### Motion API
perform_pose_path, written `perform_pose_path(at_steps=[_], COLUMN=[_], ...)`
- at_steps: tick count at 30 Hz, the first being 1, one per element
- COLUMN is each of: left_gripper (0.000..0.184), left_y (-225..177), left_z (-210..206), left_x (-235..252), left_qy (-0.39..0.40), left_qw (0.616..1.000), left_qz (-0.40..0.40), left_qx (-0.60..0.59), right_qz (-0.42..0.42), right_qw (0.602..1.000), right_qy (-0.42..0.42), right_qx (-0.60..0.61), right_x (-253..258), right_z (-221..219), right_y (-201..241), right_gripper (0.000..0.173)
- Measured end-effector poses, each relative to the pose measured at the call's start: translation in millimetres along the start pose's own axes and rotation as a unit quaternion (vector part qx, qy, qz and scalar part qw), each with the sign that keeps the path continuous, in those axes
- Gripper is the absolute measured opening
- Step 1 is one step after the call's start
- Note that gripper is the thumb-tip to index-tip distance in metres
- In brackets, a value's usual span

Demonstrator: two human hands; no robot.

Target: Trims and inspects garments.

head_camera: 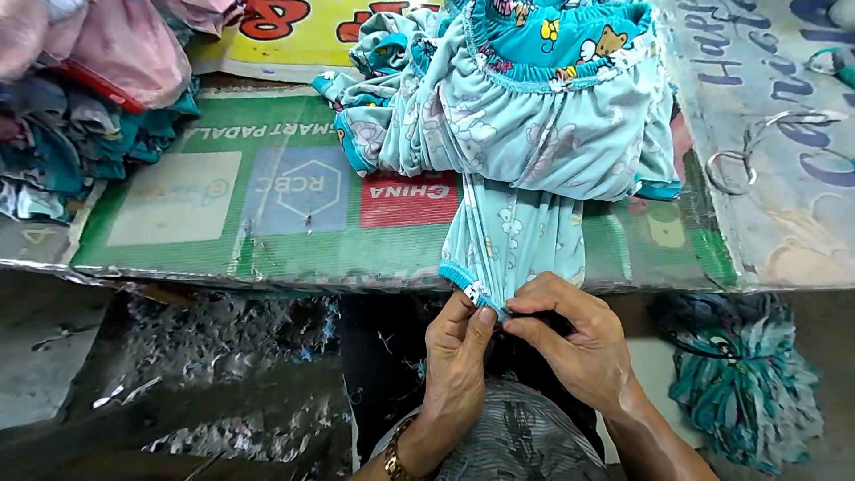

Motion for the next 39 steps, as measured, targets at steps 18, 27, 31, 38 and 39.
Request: perform_pose_path(at_steps=[18, 27, 31, 38, 39], left_gripper=[0.012, 0.014, 0.014, 0.028, 0.020], left_y=[-4, -2, -18, -67, -69], left_z=[2, 10, 5, -24, -23], left_x=[-4, -1, 2, 34, 45], left_qy=[-0.074, -0.067, 0.001, 0.107, 0.142], left_qw=[0.988, 0.987, 0.999, 0.687, 0.709], left_qz=[0.064, 0.059, -0.011, -0.292, -0.280], left_qx=[-0.123, -0.134, 0.037, 0.657, 0.632], right_qz=[0.219, 0.107, 0.065, 0.052, 0.035], right_qw=[0.920, 0.953, 0.955, 0.989, 0.995], right_qy=[-0.033, -0.029, -0.073, 0.012, 0.018], right_qx=[-0.322, -0.283, -0.280, -0.135, -0.093], right_x=[-28, -45, -23, -2, 1], right_z=[-17, -18, 13, 39, 43], right_y=[34, 21, 7, 16, 16], right_gripper=[0.009, 0.032, 0.010, 0.016, 0.016])
Point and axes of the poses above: each hand's wrist, its own x-axis towards the middle knuckle, its own z-axis out of the back of the hand, y = z × x, the point moved 7 cm from there along x, towards the middle knuckle, and after that the axes turned 6 degrees about y, right-handed, at the moved point
